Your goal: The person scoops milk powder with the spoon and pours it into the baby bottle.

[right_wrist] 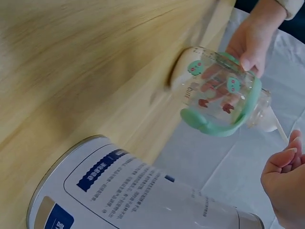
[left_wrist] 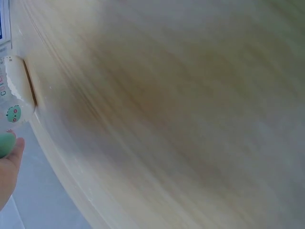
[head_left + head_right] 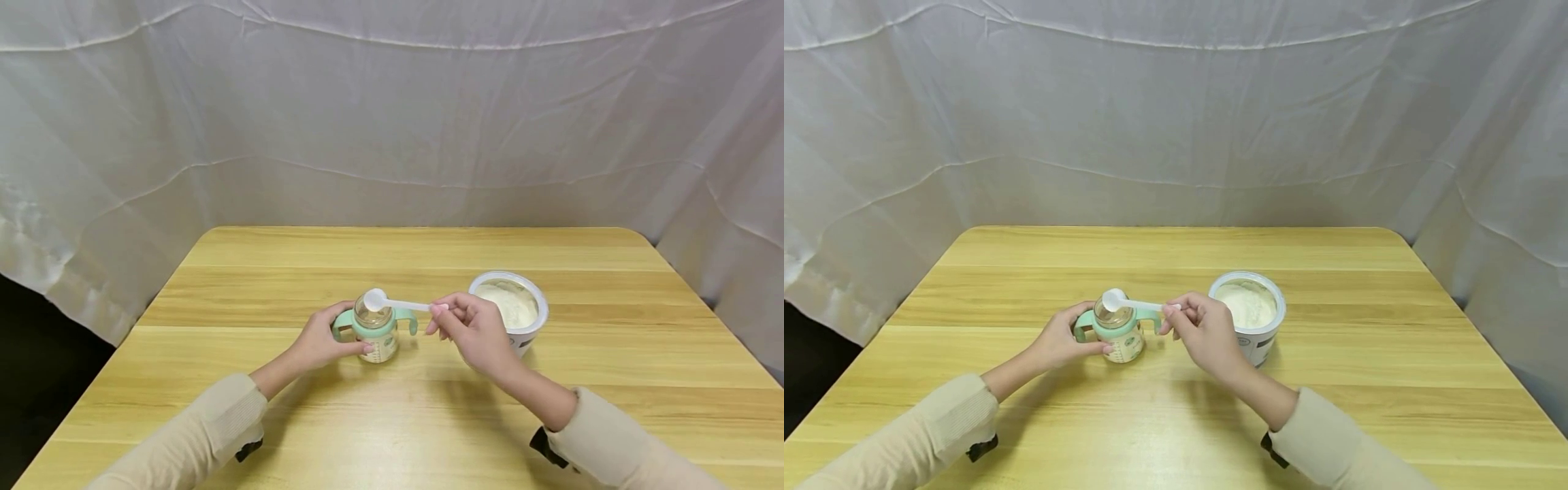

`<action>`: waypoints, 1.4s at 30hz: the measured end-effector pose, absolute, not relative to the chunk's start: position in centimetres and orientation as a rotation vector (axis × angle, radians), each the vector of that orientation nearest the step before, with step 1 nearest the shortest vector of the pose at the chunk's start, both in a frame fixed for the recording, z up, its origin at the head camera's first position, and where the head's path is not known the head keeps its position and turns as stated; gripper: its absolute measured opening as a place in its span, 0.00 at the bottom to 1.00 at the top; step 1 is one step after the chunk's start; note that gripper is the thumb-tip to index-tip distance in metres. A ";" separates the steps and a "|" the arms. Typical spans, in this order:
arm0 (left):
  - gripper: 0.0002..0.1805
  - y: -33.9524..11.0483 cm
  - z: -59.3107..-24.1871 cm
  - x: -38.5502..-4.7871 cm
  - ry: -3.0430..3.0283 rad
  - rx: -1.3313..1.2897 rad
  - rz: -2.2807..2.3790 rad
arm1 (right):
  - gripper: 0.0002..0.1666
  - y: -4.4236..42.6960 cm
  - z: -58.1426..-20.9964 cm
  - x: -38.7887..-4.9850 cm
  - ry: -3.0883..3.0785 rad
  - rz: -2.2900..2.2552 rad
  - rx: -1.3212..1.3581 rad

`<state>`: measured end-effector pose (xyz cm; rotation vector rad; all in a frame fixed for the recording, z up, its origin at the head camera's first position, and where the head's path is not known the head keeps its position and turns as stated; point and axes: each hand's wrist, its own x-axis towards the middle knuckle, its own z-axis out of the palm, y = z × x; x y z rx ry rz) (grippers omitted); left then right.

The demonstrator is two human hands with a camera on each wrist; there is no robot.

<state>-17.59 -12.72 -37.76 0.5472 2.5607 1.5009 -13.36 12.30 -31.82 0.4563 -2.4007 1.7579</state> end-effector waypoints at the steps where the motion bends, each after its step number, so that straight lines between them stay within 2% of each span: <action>1: 0.38 -12.7 -37.7 -17.6 2.566 0.540 1.495 | 0.09 12.3 -31.7 -13.3 -2.410 1.792 0.422; 10: 0.42 -12.7 -37.3 -17.6 2.566 0.539 1.497 | 0.13 12.9 -30.3 -13.0 -2.408 2.017 0.200; 26: 0.40 -12.1 -33.9 -17.6 2.562 0.688 1.633 | 0.12 16.7 -28.6 -12.4 -2.371 1.977 0.168; 34: 0.41 -11.8 -32.7 -17.4 2.558 0.727 1.648 | 0.05 19.0 -28.8 -11.9 -2.325 1.997 0.140; 42: 0.42 -11.0 -31.5 -17.0 2.537 0.733 1.665 | 0.05 21.2 -28.7 -11.3 -2.259 2.003 0.189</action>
